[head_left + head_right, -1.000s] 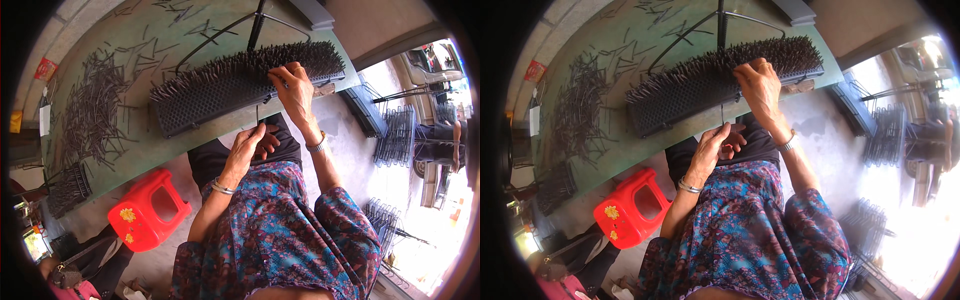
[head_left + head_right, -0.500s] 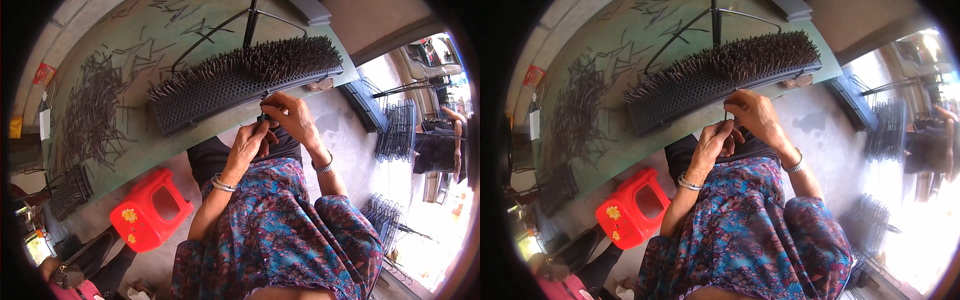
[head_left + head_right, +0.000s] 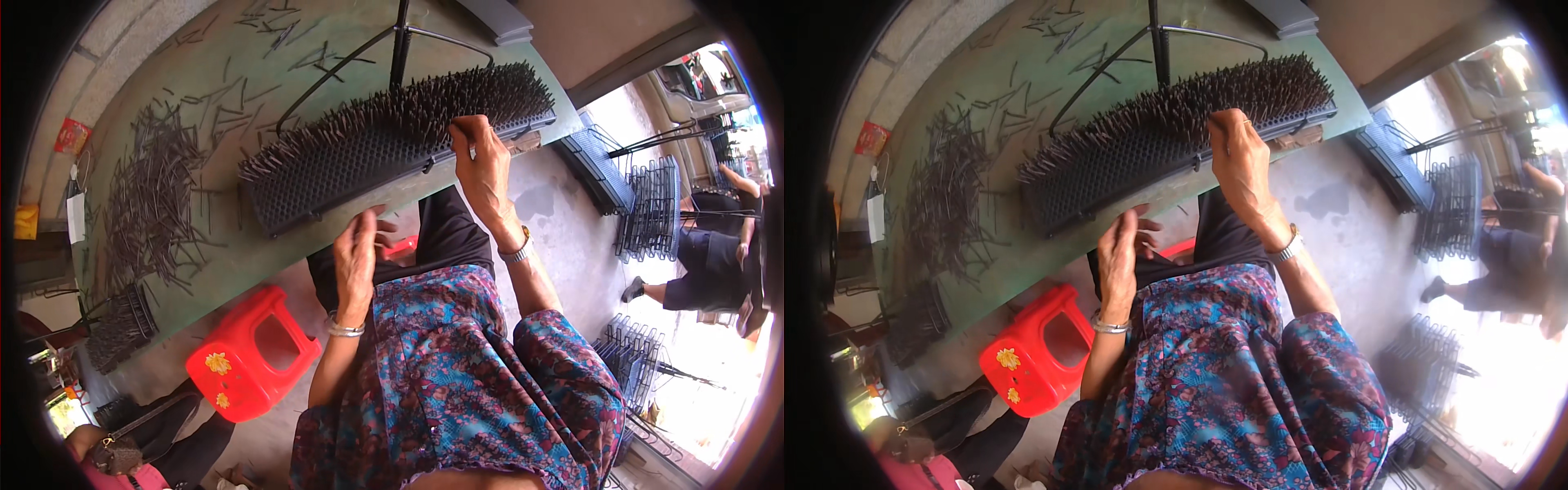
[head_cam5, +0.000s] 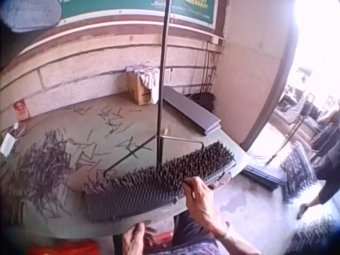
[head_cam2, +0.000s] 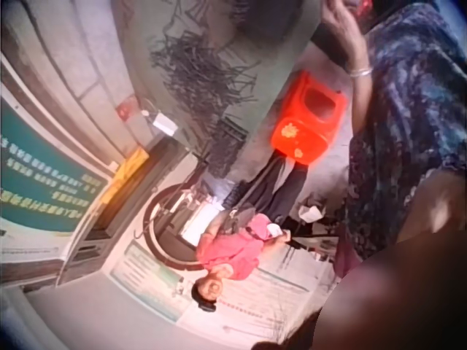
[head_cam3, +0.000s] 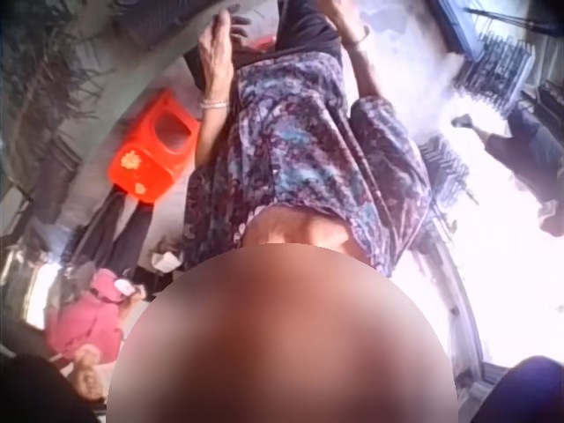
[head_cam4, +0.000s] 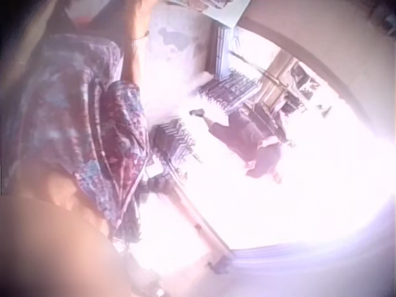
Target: Inserting metal rods into a perforated jig to assemble a metal grill or grate.
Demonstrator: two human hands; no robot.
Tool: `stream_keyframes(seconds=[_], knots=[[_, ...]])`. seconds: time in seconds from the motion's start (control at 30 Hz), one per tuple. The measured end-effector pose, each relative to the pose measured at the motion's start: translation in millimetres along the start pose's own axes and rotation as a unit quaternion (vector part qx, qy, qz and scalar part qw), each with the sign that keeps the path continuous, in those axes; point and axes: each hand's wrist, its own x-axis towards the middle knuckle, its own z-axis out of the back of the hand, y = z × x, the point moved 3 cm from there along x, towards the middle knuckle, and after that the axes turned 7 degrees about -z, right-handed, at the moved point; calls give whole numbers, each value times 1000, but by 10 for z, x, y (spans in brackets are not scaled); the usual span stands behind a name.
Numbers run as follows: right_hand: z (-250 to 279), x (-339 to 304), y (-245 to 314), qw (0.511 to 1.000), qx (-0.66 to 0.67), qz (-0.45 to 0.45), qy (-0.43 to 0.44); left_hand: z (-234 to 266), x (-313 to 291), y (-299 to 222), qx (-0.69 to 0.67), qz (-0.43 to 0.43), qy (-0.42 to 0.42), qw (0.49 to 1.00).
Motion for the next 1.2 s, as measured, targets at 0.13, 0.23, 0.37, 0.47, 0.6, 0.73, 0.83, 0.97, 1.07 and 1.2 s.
stream_keyframes(seconds=[0.13,0.23,0.37,0.47,0.6,0.73,0.83,0.97,1.07,1.2], knots=[[2,0,4,1000,3,-14,14,489,-79,-132,29,-89,-166,982],[-12,-21,-28,1000,4,-21,19,819,-108,-319,93,-178,-276,940],[-57,-38,-132,999,19,14,21,1145,-115,-504,187,-204,-344,897],[-94,-47,-122,995,-80,45,28,1431,-28,-377,220,-225,-326,891],[-134,-57,-63,997,-61,39,24,1688,142,-21,153,-162,-287,932],[-156,-27,-159,983,-146,97,64,1487,219,-56,113,-60,-285,950],[-122,-114,-114,996,-59,17,58,1496,257,-86,124,-51,-275,952],[-188,-416,-170,912,207,-284,212,1546,312,-86,91,-33,-258,961],[-447,-678,-162,809,334,-365,316,1679,360,-21,69,-18,-263,962],[-750,-842,-250,665,515,-464,277,1645,342,-63,76,-23,-253,964]])
